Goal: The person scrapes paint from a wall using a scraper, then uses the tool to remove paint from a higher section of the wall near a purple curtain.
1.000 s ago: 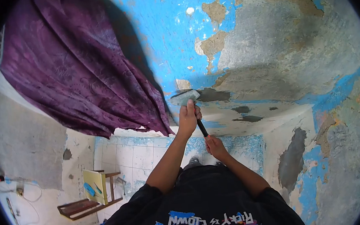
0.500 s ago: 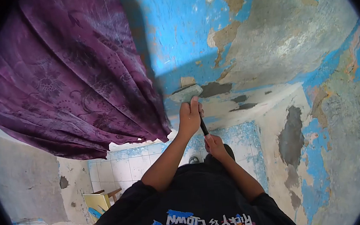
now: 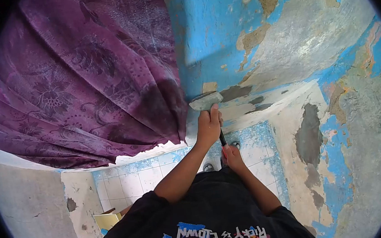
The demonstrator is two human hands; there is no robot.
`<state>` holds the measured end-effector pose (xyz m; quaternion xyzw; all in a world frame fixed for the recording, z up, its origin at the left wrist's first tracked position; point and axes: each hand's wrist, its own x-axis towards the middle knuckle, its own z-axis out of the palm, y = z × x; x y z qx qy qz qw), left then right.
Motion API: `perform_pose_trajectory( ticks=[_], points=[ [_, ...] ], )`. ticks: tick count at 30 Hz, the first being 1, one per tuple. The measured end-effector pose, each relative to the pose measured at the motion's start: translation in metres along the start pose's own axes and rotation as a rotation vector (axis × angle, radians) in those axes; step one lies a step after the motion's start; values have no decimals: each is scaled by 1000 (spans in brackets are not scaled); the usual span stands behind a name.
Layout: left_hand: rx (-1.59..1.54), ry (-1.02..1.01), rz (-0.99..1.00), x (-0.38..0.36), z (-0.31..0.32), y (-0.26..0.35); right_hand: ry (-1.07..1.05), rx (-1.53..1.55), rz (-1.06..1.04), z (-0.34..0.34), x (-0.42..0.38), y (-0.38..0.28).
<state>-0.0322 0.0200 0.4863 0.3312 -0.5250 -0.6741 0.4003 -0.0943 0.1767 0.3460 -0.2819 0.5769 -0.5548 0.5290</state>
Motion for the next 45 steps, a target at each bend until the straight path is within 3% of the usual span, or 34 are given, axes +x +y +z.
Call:
perform_pose_trajectory(
  ticks=[6,15,19,23,26,27,37,42,45],
  points=[
    [13,18,-10,-3,1,-1,37,-108,-69,1,4,-5],
    [112,-24,11,2,0,13,0,35,-34,9,5,-5],
    [141,-46,32,4,-1,39,3,-5,-84,18,8,-46],
    [129,6,18,-1,-11,-4,-39,4,-19,13,3,-13],
    [0,71,-42,-5,-6,6,-13,-55,-61,10,6,-12],
    [176,4,20,-6,-7,17,-15,-19,-52,10,8,-10],
    [174,-58,7,-2,-6,21,-67,47,-49,11,0,-37],
    [127,14,27,-2,-4,12,-59,40,-10,9,4,-23],
    [185,-42,14,-3,-10,10,-62,67,9,8,-1,-15]
  ],
)
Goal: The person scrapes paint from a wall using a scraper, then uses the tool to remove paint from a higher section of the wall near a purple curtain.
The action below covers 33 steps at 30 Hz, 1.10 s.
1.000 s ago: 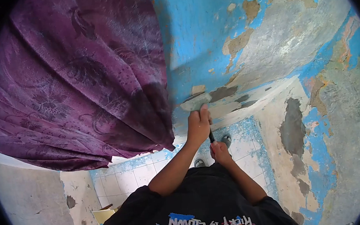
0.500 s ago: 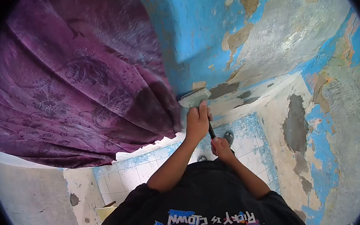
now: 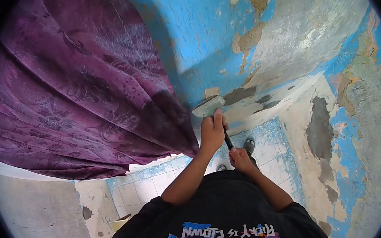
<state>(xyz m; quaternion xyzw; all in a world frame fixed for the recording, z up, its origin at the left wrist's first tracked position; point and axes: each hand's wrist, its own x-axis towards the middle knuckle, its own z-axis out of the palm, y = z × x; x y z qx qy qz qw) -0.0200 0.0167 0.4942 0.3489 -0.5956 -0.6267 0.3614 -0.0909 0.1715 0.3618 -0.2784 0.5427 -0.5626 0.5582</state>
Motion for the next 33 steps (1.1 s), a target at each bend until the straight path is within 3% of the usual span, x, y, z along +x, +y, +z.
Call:
perform_pose_trajectory(
  ticks=[7,10,16,19,20,33],
  points=[
    [26,9,-35,-1,2,9,11,-141,-92,-3,10,9],
    [-40,-27,-71,0,-2,4,17,-74,-4,1,4,3],
    [-84,-15,-29,1,4,2,29,-72,-21,-3,7,2],
    [63,-38,60,8,1,13,14,-64,-72,2,15,0],
    [49,-33,0,7,2,16,6,-64,-95,2,13,2],
    [15,-7,5,4,7,5,11,-34,-1,0,5,-3]
  ],
)
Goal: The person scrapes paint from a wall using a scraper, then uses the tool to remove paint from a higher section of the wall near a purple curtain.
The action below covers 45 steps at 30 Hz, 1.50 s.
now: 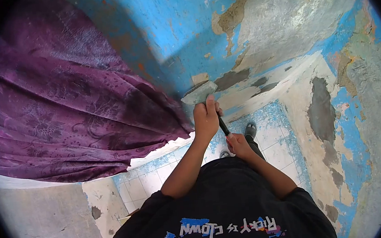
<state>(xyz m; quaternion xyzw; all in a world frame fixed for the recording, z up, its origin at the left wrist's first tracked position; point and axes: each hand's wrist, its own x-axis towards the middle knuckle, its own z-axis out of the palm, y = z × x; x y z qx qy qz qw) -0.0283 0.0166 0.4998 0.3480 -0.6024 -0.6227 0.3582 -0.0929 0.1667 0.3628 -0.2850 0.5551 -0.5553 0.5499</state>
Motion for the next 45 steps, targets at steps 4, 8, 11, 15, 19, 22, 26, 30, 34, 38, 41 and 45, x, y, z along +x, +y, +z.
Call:
perform_pose_trajectory(
  ticks=[4,8,11,15,19,22,26,30,34,38,41,45],
  points=[
    [-1,9,-2,-1,-2,-1,0,-11,-5,2,-3,9],
    [-26,-3,-10,2,-1,-7,7,-27,-22,-6,6,11],
    [-11,22,8,0,0,-1,18,-35,-7,-4,2,17],
    [-52,33,7,-1,3,-6,43,-12,-6,-2,1,11],
    [-51,54,16,3,6,-7,47,-68,-17,-8,3,5],
    [-47,57,13,0,6,-7,46,-71,-12,-6,-3,2],
    [-86,37,28,2,7,-17,60,-101,-18,-13,4,9],
    [-102,50,18,1,10,-11,68,-116,-2,-13,0,10],
    [-116,-25,33,2,7,-20,97,-173,-36,-20,5,8],
    [-195,33,7,4,11,-17,99,-177,-12,-19,2,0],
    [-212,26,-1,3,11,-20,107,-168,-33,-23,2,5],
    [-199,23,48,7,15,-4,125,-217,-122,-25,10,-7]
  ],
)
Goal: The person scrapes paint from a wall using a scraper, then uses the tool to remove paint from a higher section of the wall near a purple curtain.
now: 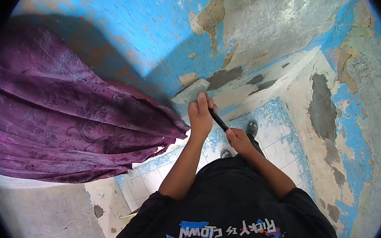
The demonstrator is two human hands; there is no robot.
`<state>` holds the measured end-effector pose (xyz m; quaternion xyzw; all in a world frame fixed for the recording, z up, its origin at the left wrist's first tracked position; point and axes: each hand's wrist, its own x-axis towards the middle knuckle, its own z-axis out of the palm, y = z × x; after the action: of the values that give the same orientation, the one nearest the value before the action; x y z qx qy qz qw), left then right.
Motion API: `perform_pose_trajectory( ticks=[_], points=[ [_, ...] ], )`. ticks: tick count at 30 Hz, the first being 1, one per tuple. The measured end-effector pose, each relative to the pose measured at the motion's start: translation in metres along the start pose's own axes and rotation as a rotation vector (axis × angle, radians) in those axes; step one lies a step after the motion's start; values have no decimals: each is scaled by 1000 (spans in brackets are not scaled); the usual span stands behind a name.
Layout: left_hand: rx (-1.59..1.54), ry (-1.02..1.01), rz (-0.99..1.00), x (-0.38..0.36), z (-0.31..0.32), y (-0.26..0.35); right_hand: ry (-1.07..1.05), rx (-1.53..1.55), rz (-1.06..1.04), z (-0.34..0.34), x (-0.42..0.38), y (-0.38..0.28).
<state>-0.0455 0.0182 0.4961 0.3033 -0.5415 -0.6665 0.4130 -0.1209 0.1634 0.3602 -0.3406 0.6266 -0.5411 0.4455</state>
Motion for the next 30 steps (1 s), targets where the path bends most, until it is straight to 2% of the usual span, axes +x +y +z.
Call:
perform_pose_trajectory(
  ticks=[2,5,6,9,10,13,14,17,18,21,22,25,30],
  points=[
    [-3,-28,23,0,9,28,26,-97,-22,-2,2,-16],
    [12,-101,42,4,20,58,37,14,-76,-7,2,-46],
    [-9,-77,23,3,24,60,77,-167,-211,-10,-6,-57],
    [-13,-60,19,1,27,51,321,-218,-382,-10,-24,-63],
    [-5,-74,-17,-2,30,51,310,-319,-364,-21,-31,-73],
    [130,-179,74,-9,47,54,313,-204,-325,-48,-38,-70],
    [79,-284,63,-13,52,53,257,-114,-321,-59,-39,-70],
    [-352,-397,-21,-17,86,58,-59,303,-55,-97,-46,-86],
    [-378,-417,-101,-14,94,60,-90,346,26,-103,-45,-88],
    [-533,-348,-212,-1,115,48,-354,583,272,-127,-34,-86],
    [-487,-269,-236,0,122,53,-456,637,286,-132,-29,-86],
    [-475,-212,-190,12,127,45,-486,557,232,-140,-24,-96],
    [-390,-108,-153,14,148,40,-409,359,136,-149,-17,-88]
  ],
)
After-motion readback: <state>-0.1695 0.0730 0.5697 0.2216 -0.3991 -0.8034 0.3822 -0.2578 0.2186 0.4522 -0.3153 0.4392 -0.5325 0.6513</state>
